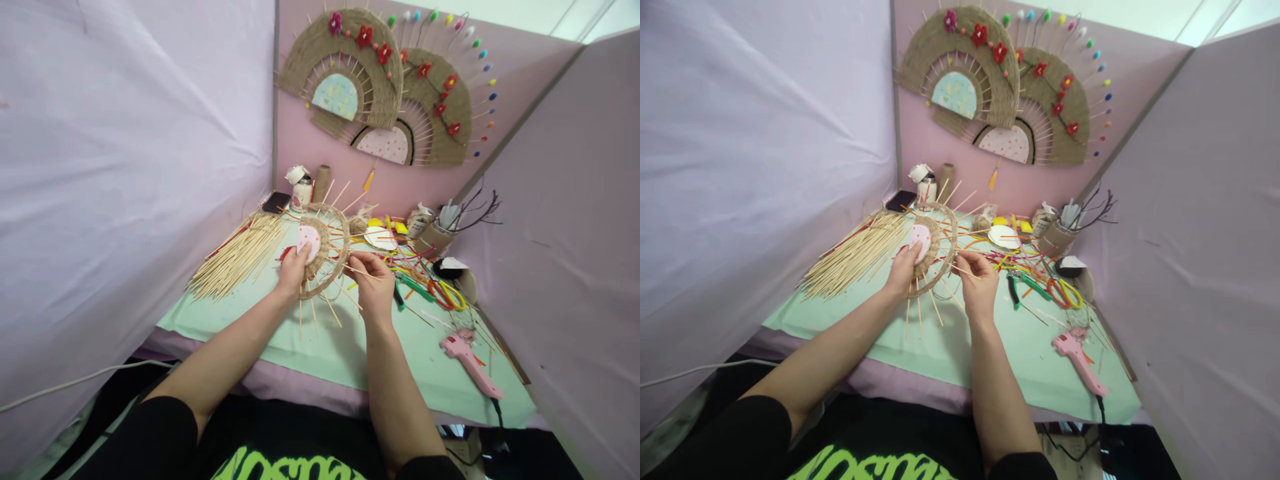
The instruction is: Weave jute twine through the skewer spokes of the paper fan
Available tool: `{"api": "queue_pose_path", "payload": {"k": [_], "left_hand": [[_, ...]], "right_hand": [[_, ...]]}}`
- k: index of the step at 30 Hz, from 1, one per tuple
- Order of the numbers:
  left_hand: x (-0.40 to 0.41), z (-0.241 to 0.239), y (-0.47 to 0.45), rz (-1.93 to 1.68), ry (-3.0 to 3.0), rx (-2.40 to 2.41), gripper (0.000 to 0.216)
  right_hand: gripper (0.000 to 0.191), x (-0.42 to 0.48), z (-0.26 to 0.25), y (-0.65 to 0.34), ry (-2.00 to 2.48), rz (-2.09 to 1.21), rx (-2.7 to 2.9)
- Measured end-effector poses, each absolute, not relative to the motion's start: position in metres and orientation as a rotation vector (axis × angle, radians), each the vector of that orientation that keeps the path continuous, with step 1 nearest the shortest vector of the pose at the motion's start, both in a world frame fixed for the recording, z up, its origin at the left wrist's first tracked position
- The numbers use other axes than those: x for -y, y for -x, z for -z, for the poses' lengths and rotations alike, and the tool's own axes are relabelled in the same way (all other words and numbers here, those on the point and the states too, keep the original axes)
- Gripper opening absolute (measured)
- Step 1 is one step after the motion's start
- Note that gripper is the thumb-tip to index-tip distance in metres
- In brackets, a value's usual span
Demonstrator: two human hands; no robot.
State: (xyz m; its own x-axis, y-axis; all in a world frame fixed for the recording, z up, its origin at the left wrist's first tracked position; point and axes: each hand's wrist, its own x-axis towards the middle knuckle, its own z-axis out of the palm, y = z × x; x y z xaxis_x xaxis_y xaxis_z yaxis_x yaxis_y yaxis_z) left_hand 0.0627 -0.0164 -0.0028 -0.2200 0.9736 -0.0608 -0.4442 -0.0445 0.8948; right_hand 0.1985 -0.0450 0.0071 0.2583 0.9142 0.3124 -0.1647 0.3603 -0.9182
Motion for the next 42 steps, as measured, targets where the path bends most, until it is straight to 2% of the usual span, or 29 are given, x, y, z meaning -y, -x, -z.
{"api": "queue_pose_path", "payload": {"k": [15,26,35,42], "left_hand": [[0.013,0.009,-0.062,-1.554,-0.755,-0.986,0.034],[0.016,0.004,-0.062,-1.532,-0.765,-1.040,0.035],[0.013,0.006,-0.060,-1.542,-0.842,-1.050,0.035],[0.007,0.008,-0.051,-1.434,-0.873,-1.020,0.037]], "right_hand": [[0.019,0.047,-0.006,-0.196,0.872,-0.863,1.016],[0.023,0.047,-0.008,-0.197,0.910,-0.869,1.024],[0.019,0.044,-0.011,-0.203,0.897,-1.102,0.946],[0.026,0.042,-0.015,-0.214,0.952,-1.329,0.991]]}}
